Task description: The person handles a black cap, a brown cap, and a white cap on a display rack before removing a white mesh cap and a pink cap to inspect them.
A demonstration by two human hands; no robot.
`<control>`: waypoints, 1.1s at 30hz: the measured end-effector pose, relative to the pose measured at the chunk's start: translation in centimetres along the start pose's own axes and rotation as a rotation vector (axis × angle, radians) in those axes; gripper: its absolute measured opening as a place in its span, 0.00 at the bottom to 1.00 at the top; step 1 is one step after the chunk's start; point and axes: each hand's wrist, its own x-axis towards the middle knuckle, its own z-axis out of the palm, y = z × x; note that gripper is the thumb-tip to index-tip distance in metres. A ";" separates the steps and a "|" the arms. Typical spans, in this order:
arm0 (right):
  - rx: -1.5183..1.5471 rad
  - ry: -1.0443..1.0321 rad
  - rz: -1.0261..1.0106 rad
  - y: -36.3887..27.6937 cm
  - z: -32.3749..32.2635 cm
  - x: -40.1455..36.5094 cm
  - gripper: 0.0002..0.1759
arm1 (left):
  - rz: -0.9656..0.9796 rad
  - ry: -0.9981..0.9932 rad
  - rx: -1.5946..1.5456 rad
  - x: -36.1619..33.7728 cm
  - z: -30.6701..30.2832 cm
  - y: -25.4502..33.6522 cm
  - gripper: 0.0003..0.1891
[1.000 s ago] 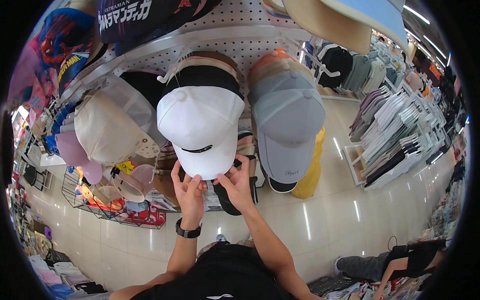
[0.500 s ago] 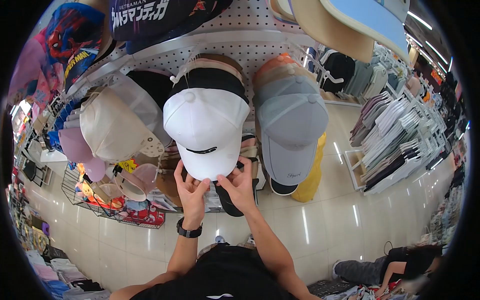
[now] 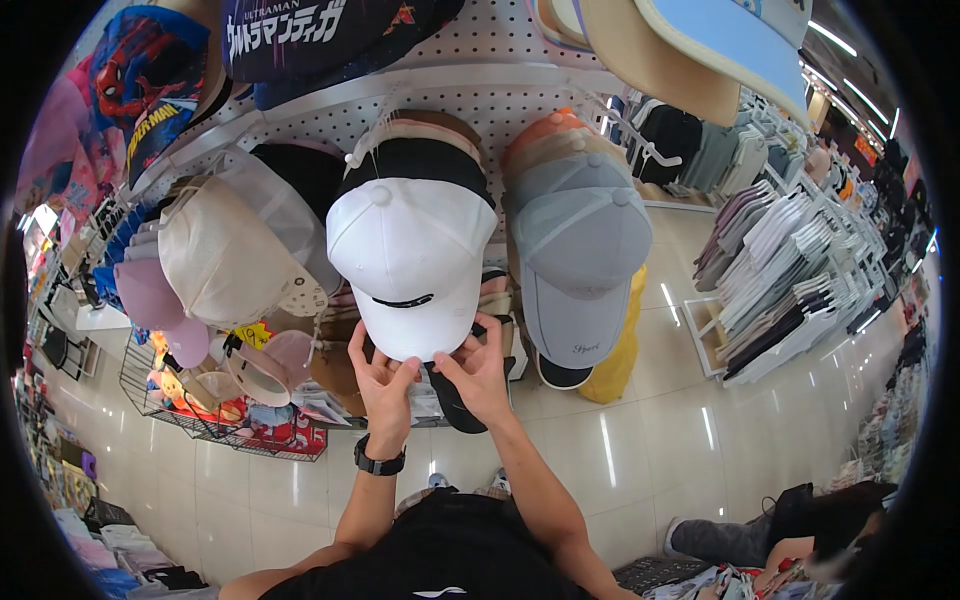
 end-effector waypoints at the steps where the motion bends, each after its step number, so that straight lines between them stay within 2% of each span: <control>1: 0.003 -0.003 0.002 0.0 0.0 0.0 0.40 | -0.001 0.000 -0.001 0.0 0.0 0.0 0.49; 15: 0.023 0.011 0.004 -0.2 0.3 -0.1 0.39 | 0.020 0.052 0.049 0.2 0.5 -0.1 0.47; 24: 0.088 0.010 -0.003 0.0 0.0 0.2 0.33 | 0.050 0.117 0.009 0.5 1.4 -0.6 0.37; 27: 0.035 0.078 0.055 -0.2 0.3 0.3 0.30 | 0.086 0.090 -0.045 0.3 1.7 -1.0 0.35; 33: 0.131 -0.007 0.048 0.3 -0.6 0.5 0.28 | 0.052 0.156 -0.028 0.5 2.2 -1.0 0.36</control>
